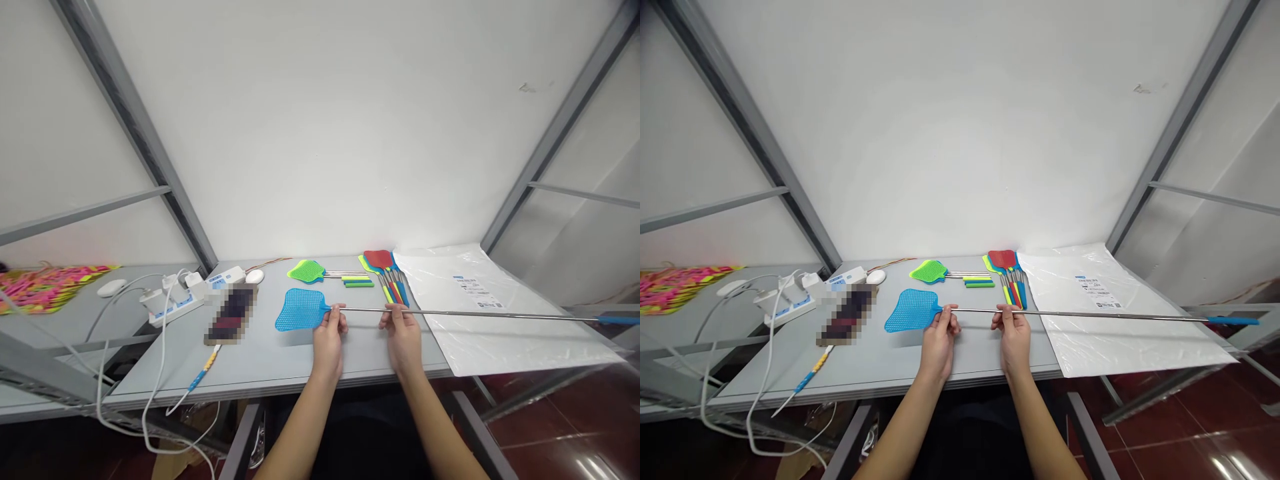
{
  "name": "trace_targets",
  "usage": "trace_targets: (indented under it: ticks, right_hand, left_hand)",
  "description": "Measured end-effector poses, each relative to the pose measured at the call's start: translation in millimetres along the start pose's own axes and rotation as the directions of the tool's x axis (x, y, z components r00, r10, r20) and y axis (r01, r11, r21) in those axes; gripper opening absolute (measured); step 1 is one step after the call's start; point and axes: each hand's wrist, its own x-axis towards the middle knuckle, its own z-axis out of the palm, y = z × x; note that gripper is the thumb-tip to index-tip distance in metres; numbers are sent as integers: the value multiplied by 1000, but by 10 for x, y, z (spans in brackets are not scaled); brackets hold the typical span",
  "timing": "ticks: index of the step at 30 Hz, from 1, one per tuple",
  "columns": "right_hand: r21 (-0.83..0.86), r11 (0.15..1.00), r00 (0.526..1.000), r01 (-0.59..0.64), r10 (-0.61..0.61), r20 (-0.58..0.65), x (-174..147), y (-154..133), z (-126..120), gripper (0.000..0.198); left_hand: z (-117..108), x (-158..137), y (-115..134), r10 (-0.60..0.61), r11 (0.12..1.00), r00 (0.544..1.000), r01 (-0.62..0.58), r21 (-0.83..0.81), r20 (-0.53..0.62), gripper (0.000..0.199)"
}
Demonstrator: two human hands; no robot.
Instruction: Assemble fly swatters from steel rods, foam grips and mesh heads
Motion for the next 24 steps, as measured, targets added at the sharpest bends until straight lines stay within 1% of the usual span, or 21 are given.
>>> trace_targets:
  ticks: [5,9,13,17,21,24]
  right_hand:
    - [-9,1000,999,6,-7,-49,5,0,-36,25]
    - [-23,1000,1000,-15,14,-20,11,2,-41,26]
    - [-32,999,999,-43,44,15,34,-4,-41,26]
    - [-53,997,995,-62,65,71,27,15,2,26]
    - [-97,992,984,-79,93,155,-20,58,82,29]
    - [-112,991,981,-80,98,165,-43,69,114,28]
  left_hand:
    - [-124,47,99,-13,990,997,2,-140,-72,30]
    - [-159,75,129,-6,977,994,-17,-212,-105,30]
    - [-146,69,132,1,973,994,-26,-230,-110,29]
    - [-76,25,91,2,980,996,-20,-199,-91,31]
    - [36,-65,-15,-48,988,999,46,-145,-11,34]
    - [82,-118,-60,-83,987,996,87,-136,34,36]
